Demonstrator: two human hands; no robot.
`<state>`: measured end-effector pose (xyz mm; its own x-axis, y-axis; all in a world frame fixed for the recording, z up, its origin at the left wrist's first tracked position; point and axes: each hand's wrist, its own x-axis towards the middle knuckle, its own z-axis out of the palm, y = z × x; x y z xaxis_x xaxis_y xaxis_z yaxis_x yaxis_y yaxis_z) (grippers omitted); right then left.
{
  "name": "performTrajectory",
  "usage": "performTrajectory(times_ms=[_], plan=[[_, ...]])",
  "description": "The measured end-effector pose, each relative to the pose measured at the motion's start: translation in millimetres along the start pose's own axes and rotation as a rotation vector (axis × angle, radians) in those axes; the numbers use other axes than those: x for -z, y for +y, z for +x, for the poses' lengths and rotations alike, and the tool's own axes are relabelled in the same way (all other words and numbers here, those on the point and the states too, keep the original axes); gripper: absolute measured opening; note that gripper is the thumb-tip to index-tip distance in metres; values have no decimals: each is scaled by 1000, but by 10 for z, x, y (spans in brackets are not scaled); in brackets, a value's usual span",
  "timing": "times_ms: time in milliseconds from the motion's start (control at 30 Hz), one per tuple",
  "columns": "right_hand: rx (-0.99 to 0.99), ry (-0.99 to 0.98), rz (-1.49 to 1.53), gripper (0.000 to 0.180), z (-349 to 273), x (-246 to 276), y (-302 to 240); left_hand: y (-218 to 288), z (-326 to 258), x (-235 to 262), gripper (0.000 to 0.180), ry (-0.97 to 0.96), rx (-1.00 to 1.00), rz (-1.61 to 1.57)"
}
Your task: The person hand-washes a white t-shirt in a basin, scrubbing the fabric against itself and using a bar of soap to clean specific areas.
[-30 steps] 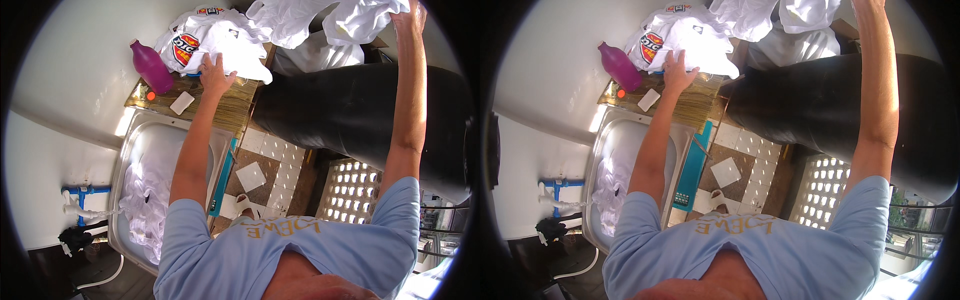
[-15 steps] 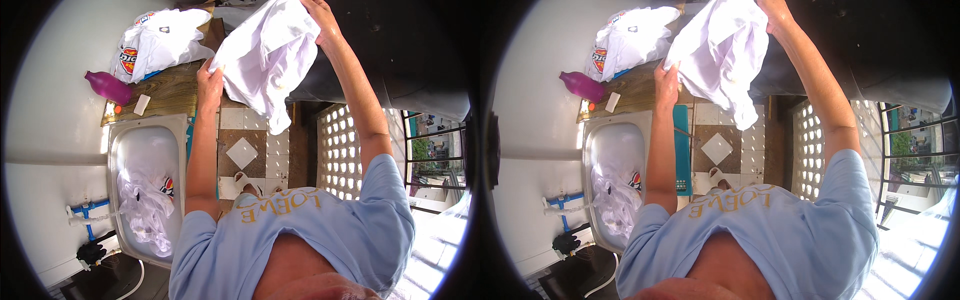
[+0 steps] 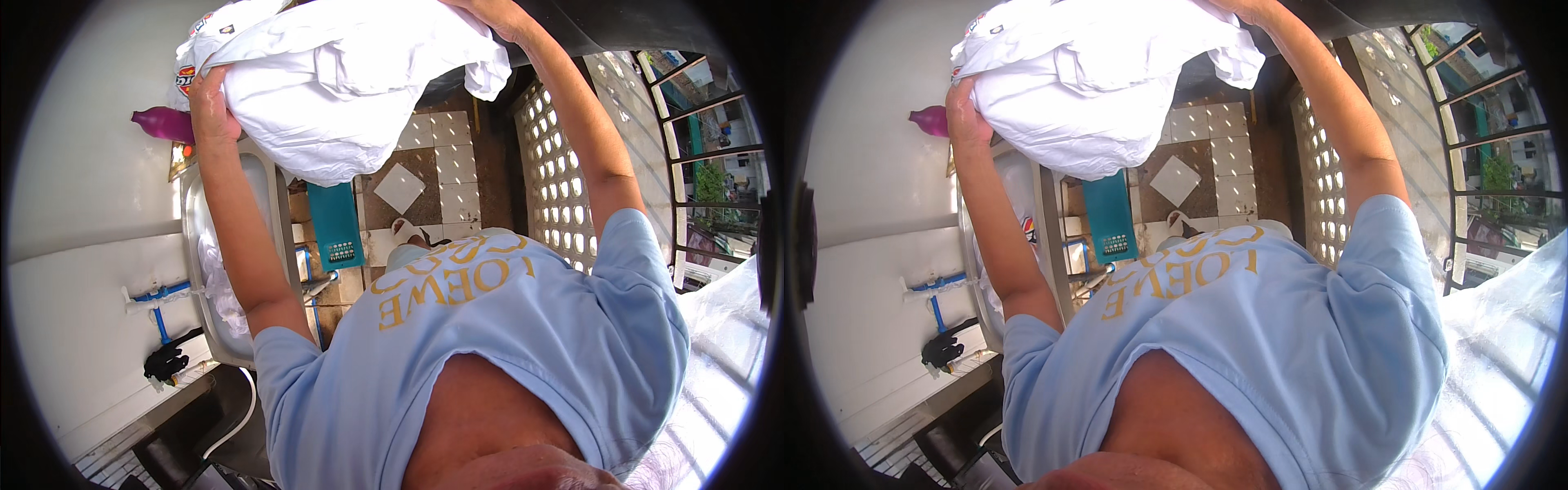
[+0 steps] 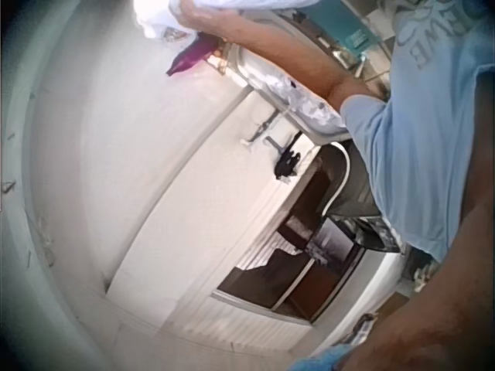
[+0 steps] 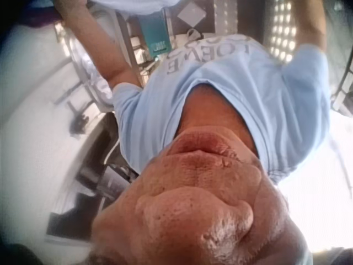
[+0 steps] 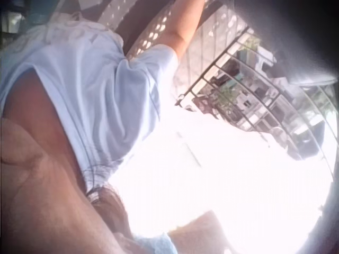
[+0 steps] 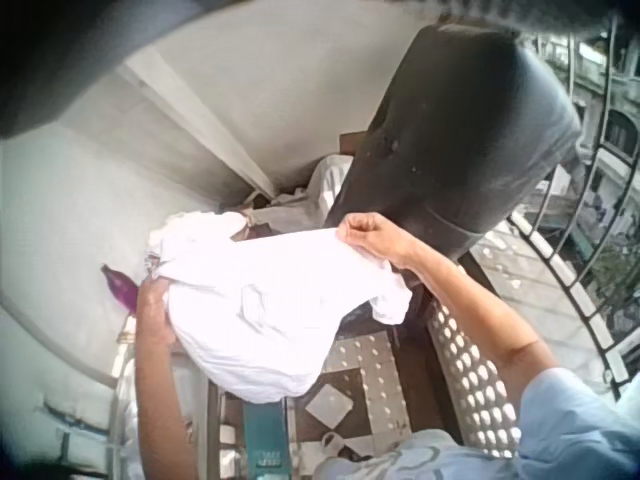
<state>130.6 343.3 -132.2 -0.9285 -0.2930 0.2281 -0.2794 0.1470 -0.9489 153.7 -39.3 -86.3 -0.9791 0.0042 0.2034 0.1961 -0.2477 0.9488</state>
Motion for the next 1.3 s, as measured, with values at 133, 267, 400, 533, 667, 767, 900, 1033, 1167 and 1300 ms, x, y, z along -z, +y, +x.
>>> performTrajectory(times_ms=[133, 267, 400, 533, 667, 767, 900, 1033, 1167, 1300], plan=[[221, 263, -369, 18, -75, 128, 97, 203, -10, -358, 30, -52, -53, 69], [401, 651, -486, 33, -329, -566, -323, 307, -52, -774, 25, -172, -112, 219], [443, 526, -517, 71, -460, -1394, -86, 162, -30, -1072, 21, -242, -165, 318], [361, 359, -430, 37, -319, -1398, 371, -55, 146, -798, 20, -184, -199, 436], [246, 373, -602, 29, -427, -943, 395, 62, -259, -506, 12, -60, -288, 457], [33, 122, -397, 30, -539, -689, 502, -197, -497, -424, 16, 58, -342, 552], [-183, -179, 185, 35, -492, -617, 635, -730, -759, 60, 15, 155, -546, 757], [-83, -295, -412, 66, -708, -727, 33, -696, -1173, 90, 22, 306, -126, 575], [-75, -513, -383, 46, -561, -690, -325, -950, -1385, 382, 22, 301, -180, 601], [39, -374, -332, 17, -472, -233, -622, -1104, -1444, 437, 32, 218, -174, 805]])
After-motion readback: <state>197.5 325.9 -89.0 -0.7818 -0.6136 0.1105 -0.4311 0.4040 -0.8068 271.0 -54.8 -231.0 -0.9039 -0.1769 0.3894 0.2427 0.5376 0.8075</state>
